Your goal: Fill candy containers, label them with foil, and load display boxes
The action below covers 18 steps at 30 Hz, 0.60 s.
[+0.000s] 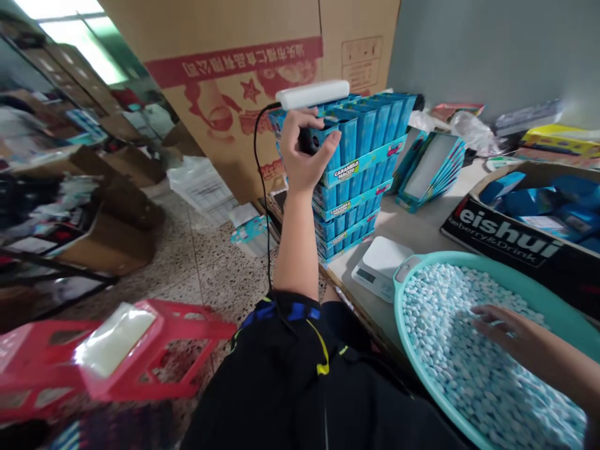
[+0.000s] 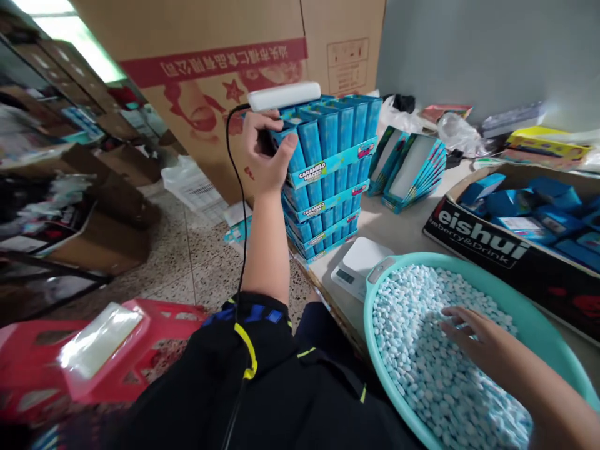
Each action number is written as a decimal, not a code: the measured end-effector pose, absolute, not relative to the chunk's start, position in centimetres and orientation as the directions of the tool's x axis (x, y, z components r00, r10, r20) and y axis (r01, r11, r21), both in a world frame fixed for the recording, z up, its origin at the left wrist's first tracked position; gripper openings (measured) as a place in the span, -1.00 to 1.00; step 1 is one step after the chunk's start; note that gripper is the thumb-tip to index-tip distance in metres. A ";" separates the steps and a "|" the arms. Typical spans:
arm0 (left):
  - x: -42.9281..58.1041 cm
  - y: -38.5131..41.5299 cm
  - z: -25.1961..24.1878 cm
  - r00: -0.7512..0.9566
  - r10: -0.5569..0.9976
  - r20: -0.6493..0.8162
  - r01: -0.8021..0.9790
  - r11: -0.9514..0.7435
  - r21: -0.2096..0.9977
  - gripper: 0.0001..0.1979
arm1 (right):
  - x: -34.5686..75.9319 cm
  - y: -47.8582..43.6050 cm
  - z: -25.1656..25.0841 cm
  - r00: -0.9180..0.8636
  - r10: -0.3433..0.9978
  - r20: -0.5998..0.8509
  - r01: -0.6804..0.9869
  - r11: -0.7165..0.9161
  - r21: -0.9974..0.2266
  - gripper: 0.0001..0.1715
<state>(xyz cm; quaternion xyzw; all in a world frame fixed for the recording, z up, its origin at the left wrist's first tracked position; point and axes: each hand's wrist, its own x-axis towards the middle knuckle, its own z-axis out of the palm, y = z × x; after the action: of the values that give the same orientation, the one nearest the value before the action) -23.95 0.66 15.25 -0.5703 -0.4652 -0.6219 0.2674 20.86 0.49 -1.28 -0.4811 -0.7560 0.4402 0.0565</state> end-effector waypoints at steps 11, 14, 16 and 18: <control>-23.0 0.3 13.3 -0.249 0.218 0.944 0.864 -0.390 0.318 -0.45 | 21.4 0.8 -1.9 -0.556 0.752 -0.355 0.687 0.175 -0.705 -0.72; -21.0 -1.4 13.7 -0.336 0.139 0.932 0.811 -0.461 0.361 -0.48 | 21.2 0.7 -2.0 -0.571 0.765 -0.299 0.659 0.210 -0.722 -0.71; -18.8 -3.5 13.8 -0.402 0.071 0.913 0.719 -0.593 0.363 -0.48 | 21.1 0.9 -2.6 -0.551 0.787 -0.279 0.656 0.201 -0.728 -0.63; -16.4 -6.7 13.2 -0.377 0.164 0.912 0.559 -0.744 0.365 -0.44 | 21.1 1.2 -3.4 -0.529 0.807 -0.262 0.653 0.190 -0.733 -0.53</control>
<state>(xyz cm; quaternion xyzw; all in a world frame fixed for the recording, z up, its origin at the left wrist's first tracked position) -16.35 -6.65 13.25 -0.5428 -0.3330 -0.7600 0.1299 21.11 1.24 -3.40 -0.4767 -0.7659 0.4217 0.0915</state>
